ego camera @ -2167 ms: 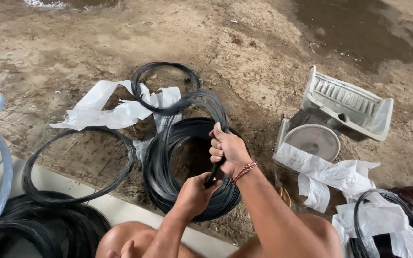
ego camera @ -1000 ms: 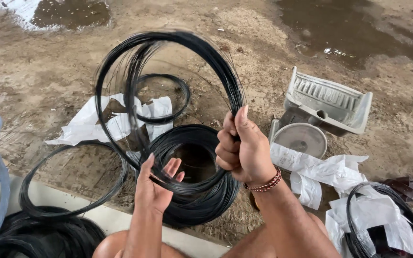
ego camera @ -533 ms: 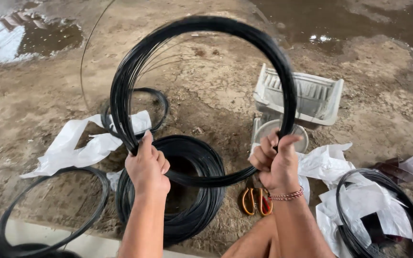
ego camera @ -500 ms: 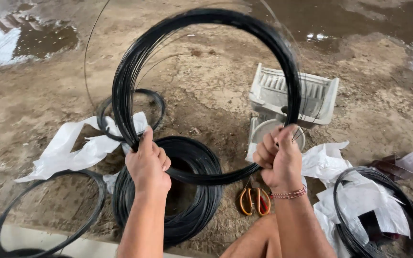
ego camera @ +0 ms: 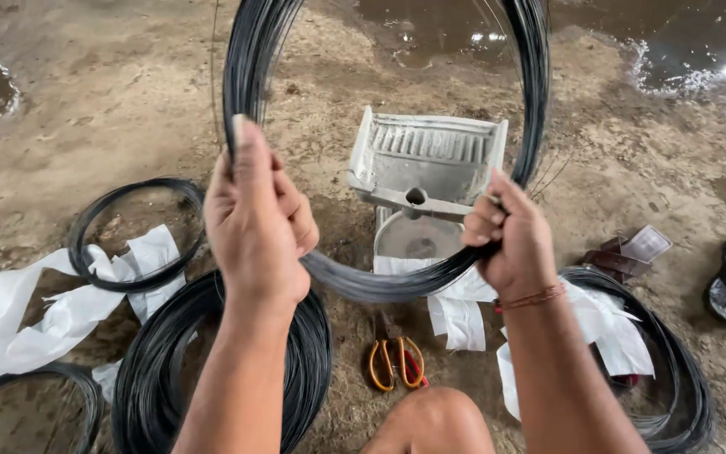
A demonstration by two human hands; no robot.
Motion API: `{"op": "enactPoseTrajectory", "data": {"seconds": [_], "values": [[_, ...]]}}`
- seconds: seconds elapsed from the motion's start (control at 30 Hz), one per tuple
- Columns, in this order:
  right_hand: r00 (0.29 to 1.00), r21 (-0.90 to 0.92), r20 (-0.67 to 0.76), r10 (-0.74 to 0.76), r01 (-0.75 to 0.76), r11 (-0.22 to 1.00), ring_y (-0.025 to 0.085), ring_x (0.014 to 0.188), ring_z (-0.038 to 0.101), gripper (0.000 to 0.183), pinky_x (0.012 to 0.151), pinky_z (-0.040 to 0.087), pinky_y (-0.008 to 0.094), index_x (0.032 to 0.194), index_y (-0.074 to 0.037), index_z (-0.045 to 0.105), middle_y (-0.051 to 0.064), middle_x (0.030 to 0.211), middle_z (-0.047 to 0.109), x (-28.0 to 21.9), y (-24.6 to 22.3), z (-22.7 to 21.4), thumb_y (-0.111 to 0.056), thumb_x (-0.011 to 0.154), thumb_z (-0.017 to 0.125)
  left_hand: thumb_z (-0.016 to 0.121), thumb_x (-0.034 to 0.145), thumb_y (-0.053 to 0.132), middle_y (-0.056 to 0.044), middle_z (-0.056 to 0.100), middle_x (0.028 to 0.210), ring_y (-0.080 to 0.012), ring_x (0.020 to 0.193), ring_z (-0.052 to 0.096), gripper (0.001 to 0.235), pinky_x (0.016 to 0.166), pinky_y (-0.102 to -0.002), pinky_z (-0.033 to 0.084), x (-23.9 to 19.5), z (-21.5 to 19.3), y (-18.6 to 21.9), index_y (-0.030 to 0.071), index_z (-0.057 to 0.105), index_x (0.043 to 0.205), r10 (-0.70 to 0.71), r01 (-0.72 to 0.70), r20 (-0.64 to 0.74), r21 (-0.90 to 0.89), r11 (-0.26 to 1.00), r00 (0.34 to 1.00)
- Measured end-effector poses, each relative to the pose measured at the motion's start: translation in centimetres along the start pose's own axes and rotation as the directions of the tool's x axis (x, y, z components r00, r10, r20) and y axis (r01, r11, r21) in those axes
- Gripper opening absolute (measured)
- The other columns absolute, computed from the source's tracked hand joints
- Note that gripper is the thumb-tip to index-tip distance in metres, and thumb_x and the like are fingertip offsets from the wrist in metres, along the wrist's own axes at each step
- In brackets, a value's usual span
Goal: The person coils a length of black wire around a white plastic scale tray to measure it, then cuts the wire with scissors. They repeat this process, gathering the cut lengths into a bundle and tying them together with a small piece of wire.
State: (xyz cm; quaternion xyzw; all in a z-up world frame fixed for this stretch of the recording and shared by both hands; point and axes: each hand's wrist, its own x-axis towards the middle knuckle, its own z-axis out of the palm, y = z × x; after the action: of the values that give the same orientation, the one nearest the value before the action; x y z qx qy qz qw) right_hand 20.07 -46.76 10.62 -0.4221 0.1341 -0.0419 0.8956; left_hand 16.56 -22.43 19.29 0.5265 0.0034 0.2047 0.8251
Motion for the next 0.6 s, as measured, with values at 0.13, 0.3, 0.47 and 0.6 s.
{"op": "enactPoseTrajectory", "data": {"seconds": [0.13,0.3,0.47,0.6], "values": [[0.964,0.042,-0.186,0.188,-0.183,0.982,0.002,0.042,0.030,0.051,0.038,0.025,0.016,0.140,-0.005,0.060,-0.011,0.053,0.039,-2.6,4.3,2.1,-0.015,0.091,0.072,0.047,0.082,0.066,0.002,0.037,0.053,-0.0054,0.038,0.026,0.060,0.034,-0.022,0.014,-2.5,0.0,1.9,0.007,0.057,0.088,-0.158,0.164,-0.117,0.045,0.985,0.981],[0.933,-0.147,-0.354,0.056,-0.115,0.982,0.010,0.045,0.028,0.036,0.045,0.034,0.031,0.069,-0.019,0.046,-0.006,0.053,0.026,-3.9,9.0,1.2,-0.013,0.089,0.075,0.042,0.091,0.062,0.003,0.036,0.057,-0.0048,0.043,0.024,0.058,0.041,-0.023,0.014,-3.9,-2.0,0.2,0.006,0.059,0.091,-0.246,0.256,-0.131,0.063,0.965,0.960],[0.868,-0.275,-0.479,-0.128,-0.010,0.961,0.012,0.043,0.031,0.035,0.041,0.037,0.034,0.103,-0.012,0.038,0.003,0.062,0.036,-6.0,8.8,0.9,-0.011,0.091,0.070,0.044,0.099,0.058,0.003,0.043,0.057,-0.0044,0.040,0.031,0.053,0.035,-0.022,0.017,-5.1,-3.5,-1.7,0.009,0.056,0.083,-0.227,0.240,-0.246,0.024,0.970,0.942],[0.864,-0.285,-0.485,-0.133,-0.013,0.958,0.019,0.041,0.041,0.028,0.041,0.040,0.036,0.107,-0.011,0.047,0.009,0.052,0.044,-7.2,8.2,0.8,-0.004,0.091,0.068,0.044,0.108,0.043,0.003,0.040,0.050,-0.0042,0.038,0.032,0.044,0.031,-0.020,0.024,-7.7,-4.6,-3.8,0.009,0.055,0.082,-0.047,0.049,-0.112,0.013,0.999,0.993]]}}
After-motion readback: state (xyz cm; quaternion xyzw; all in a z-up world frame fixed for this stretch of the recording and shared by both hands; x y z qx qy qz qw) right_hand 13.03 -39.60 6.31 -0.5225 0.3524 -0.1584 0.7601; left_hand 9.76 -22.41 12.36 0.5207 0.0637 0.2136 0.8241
